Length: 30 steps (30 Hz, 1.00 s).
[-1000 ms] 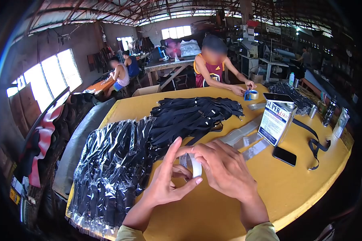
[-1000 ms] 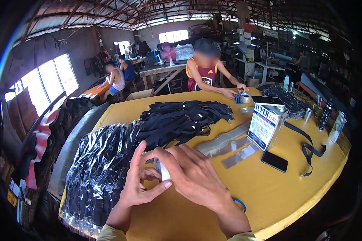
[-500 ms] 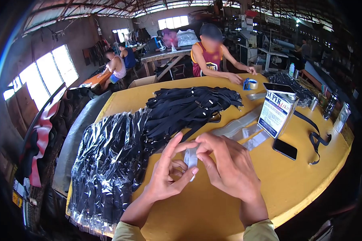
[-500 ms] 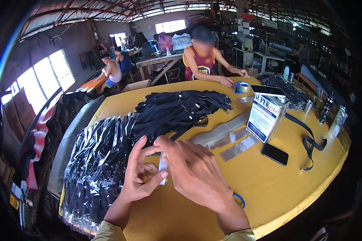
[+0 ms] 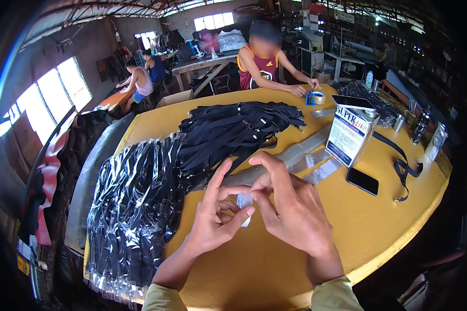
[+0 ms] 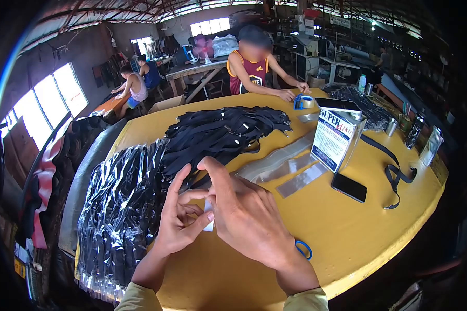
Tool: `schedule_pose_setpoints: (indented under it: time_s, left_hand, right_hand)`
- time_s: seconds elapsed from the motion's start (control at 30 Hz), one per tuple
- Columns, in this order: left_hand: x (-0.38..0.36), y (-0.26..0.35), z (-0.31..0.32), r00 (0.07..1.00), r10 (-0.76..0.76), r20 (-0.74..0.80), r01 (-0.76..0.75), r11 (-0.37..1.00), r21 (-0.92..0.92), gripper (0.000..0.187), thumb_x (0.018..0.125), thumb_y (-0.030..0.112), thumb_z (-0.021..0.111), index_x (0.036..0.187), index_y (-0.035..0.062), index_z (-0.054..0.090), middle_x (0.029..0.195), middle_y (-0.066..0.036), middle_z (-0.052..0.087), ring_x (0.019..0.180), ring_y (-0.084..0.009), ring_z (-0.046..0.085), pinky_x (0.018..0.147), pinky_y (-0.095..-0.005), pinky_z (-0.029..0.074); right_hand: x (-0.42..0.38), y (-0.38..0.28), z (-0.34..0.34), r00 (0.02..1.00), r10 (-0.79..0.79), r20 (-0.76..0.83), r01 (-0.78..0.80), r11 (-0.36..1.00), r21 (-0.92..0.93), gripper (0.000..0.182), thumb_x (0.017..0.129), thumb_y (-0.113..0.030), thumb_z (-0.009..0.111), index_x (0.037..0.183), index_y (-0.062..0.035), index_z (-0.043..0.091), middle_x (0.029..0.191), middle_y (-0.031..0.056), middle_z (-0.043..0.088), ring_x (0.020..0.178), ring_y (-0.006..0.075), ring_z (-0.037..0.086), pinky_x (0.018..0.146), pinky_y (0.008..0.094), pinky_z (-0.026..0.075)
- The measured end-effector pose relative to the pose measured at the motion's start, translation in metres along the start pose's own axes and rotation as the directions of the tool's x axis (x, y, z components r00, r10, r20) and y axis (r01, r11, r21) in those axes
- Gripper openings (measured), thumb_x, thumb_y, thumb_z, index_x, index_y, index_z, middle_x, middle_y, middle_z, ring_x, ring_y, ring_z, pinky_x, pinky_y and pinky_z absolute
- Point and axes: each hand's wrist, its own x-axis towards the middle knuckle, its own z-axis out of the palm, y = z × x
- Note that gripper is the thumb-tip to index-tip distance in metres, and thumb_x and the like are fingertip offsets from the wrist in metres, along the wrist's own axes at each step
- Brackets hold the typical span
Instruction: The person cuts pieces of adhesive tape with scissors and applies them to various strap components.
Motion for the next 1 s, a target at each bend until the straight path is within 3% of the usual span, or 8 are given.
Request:
schedule_pose_setpoints:
  time_s: [0.17,0.23,0.37,0.43,0.53,0.63,0.7,1.0]
  left_hand:
    - [0.001,-0.002,-0.001,1.0,0.014,-0.023,-0.015,0.999,-0.033,0.086,0.086,-0.006,0.068,0.154,0.0084,0.018,0.114,-0.012,0.069,0.076,-0.0098,0.067,0.057,-0.0208,0.052]
    - [0.001,-0.001,-0.004,0.999,-0.013,0.032,0.014,1.0,-0.009,0.09,0.086,-0.011,0.065,0.155,0.0081,0.011,0.119,-0.017,0.065,0.089,-0.0155,0.068,0.067,-0.0227,0.054]
    - [0.002,0.003,-0.002,0.999,-0.027,0.02,0.026,0.999,0.03,0.089,0.086,-0.012,0.065,0.155,0.0069,0.012,0.118,-0.018,0.065,0.089,-0.0154,0.068,0.067,-0.0224,0.054]
    - [0.002,0.0,0.001,0.999,0.039,-0.036,-0.038,0.999,0.034,0.085,0.087,-0.005,0.068,0.154,0.01,0.019,0.114,-0.012,0.069,0.075,-0.0097,0.067,0.061,-0.0218,0.053]
    - [0.0,-0.001,0.003,0.997,0.063,-0.048,-0.06,0.997,0.049,0.085,0.087,-0.005,0.068,0.154,0.0101,0.019,0.117,-0.012,0.068,0.073,-0.0089,0.066,0.057,-0.0209,0.052]
    - [-0.005,0.001,0.002,1.0,0.008,0.006,-0.009,0.999,0.032,0.085,0.087,-0.005,0.067,0.155,0.0107,0.017,0.119,-0.012,0.067,0.069,-0.0075,0.065,0.051,-0.0193,0.048]
    - [-0.005,0.005,0.003,1.0,-0.022,0.02,0.021,1.0,0.019,0.086,0.087,-0.006,0.066,0.155,0.0113,0.016,0.119,-0.012,0.067,0.068,-0.0069,0.065,0.049,-0.0184,0.046]
    - [-0.006,0.005,0.007,0.992,-0.09,0.092,0.098,0.992,-0.077,0.095,0.083,-0.013,0.066,0.156,0.0118,0.01,0.124,-0.014,0.06,0.071,-0.0049,0.065,0.045,-0.0137,0.036]
  right_hand:
    - [-0.001,-0.004,0.0,1.0,-0.005,0.004,0.005,1.0,0.007,0.058,0.077,0.011,0.068,0.128,-0.0028,0.044,0.078,0.0104,0.067,0.07,0.027,0.07,0.064,0.0363,0.054]
    - [-0.001,-0.005,0.0,1.0,-0.006,0.01,0.006,1.0,0.009,0.058,0.077,0.011,0.068,0.127,-0.0025,0.044,0.078,0.0107,0.067,0.07,0.0269,0.07,0.064,0.0362,0.054]
    - [-0.002,-0.009,0.001,1.0,-0.018,0.007,0.018,1.0,0.009,0.056,0.077,0.012,0.068,0.126,-0.0015,0.045,0.079,0.0114,0.068,0.071,0.0266,0.07,0.064,0.0357,0.054]
    - [-0.003,-0.009,0.002,1.0,-0.014,0.014,0.014,1.0,0.01,0.056,0.077,0.012,0.068,0.126,-0.0012,0.045,0.079,0.0116,0.068,0.071,0.0265,0.07,0.065,0.0354,0.054]
    - [-0.002,-0.007,0.002,1.0,0.002,0.001,-0.002,1.0,0.011,0.058,0.077,0.012,0.068,0.128,-0.0016,0.044,0.08,0.012,0.068,0.072,0.0262,0.071,0.065,0.0346,0.054]
    - [0.002,-0.003,0.0,0.999,0.05,0.021,-0.05,0.999,0.008,0.06,0.08,0.005,0.065,0.133,-0.003,0.041,0.084,0.0138,0.069,0.076,0.0332,0.069,0.064,0.0424,0.053]
    - [0.004,0.0,0.001,0.992,0.125,0.024,-0.126,0.992,0.026,0.069,0.074,0.011,0.065,0.136,-0.0049,0.04,0.076,0.01,0.068,0.068,0.0259,0.071,0.064,0.034,0.054]
    - [0.029,0.001,-0.012,0.921,0.318,0.225,-0.297,0.947,-0.124,0.083,0.07,-0.005,0.068,0.144,-0.0041,0.032,0.076,0.0133,0.071,0.075,0.0331,0.07,0.074,0.0401,0.052]
